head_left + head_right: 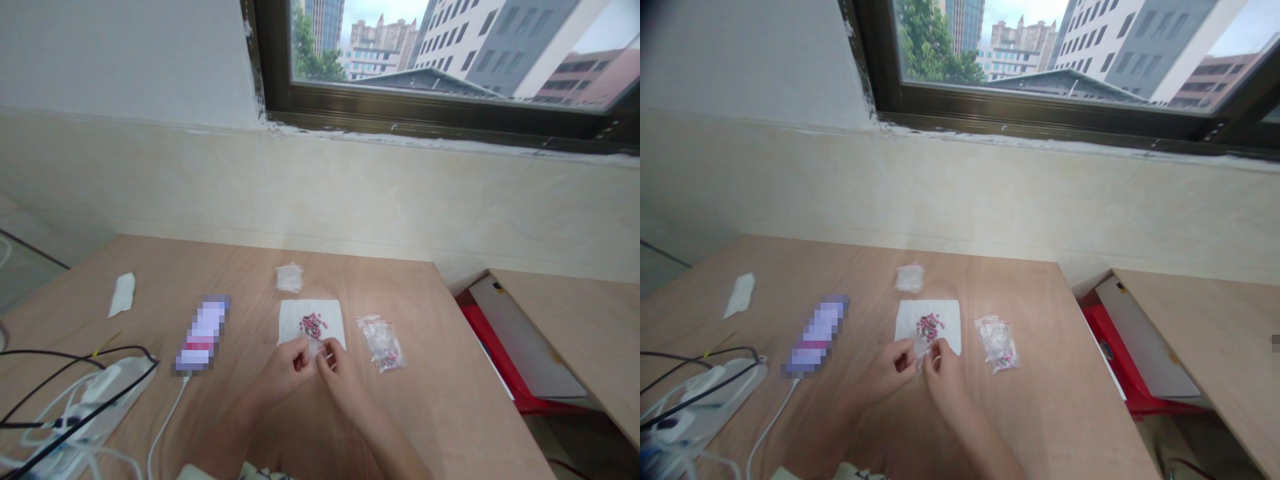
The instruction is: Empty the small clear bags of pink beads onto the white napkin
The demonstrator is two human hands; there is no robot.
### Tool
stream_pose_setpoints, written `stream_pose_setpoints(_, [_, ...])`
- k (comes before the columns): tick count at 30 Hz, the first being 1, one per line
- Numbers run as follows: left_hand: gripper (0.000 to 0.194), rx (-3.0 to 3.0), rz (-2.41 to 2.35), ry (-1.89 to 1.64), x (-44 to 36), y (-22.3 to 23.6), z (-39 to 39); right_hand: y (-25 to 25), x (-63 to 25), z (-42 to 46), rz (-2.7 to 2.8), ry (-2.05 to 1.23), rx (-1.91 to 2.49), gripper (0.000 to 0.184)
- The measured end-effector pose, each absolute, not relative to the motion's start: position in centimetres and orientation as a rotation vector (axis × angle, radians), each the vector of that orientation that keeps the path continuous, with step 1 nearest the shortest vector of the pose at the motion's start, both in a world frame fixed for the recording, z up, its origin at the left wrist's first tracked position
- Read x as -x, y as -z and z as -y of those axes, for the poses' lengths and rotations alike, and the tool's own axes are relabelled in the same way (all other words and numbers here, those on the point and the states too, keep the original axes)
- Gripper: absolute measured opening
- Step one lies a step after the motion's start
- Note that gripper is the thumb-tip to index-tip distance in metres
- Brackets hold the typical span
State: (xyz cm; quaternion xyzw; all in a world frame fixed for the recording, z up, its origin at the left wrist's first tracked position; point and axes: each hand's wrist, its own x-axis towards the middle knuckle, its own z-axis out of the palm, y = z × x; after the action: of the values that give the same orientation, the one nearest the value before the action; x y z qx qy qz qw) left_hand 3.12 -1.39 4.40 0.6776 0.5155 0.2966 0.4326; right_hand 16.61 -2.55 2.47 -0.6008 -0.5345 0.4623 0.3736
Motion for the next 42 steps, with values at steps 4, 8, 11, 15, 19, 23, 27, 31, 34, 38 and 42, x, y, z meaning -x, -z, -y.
stream_pose_setpoints(4, [0.02,-1.703,-1.194,-0.673,-2.8,-3.9,1.7,-2.1,-17.2,2.0,1.321,-1.25,1.464,0.015])
stream_pose_setpoints(8, [0.017,-1.467,-1.234,-0.743,-0.9,-2.5,1.1,-2.7,-17.9,1.6,1.241,-1.264,1.418,0.019])
stream_pose_setpoints(11, [0.03,-1.298,-1.246,-0.762,0.0,-1.6,0.9,-2.9,-17.8,1.2,1.247,-1.449,1.277,0.019])
stream_pose_setpoints(15, [0.028,-1.134,-1.131,-0.745,0.3,-0.9,1.0,-1.7,-16.9,0.4,1.203,-1.563,1.163,0.015])
stream_pose_setpoints(19, [0.033,-0.976,-1.241,-0.849,0.8,-0.1,0.8,0.5,-16.3,-0.1,1.046,-1.509,1.237,0.02])
stream_pose_setpoints(23, [0.038,-0.885,-1.343,-0.946,1.7,1.1,0.4,1.6,-15.7,0.1,1.045,-1.601,1.279,0.029])
stream_pose_setpoints(27, [0.038,-0.851,-1.399,-0.981,2.3,2.0,0.3,2.7,-15.0,0.2,1.067,-1.639,1.334,0.03])
stream_pose_setpoints(31, [0.037,-0.838,-1.396,-0.98,2.4,2.2,0.5,4.0,-15.0,-0.2,1.098,-1.626,1.339,0.028])
stream_pose_setpoints(34, [0.036,-0.841,-1.36,-0.958,2.6,2.2,0.5,4.6,-15.3,-0.5,1.091,-1.646,1.345,0.028])
stream_pose_setpoints(38, [0.034,-0.859,-1.316,-0.936,3.1,2.4,0.5,4.8,-15.4,-0.7,1.073,-1.668,1.35,0.03])
stream_pose_setpoints(42, [0.029,-0.903,-1.298,-0.908,3.4,2.3,0.5,4.6,-15.4,-0.8,1.067,-1.673,1.35,0.032])
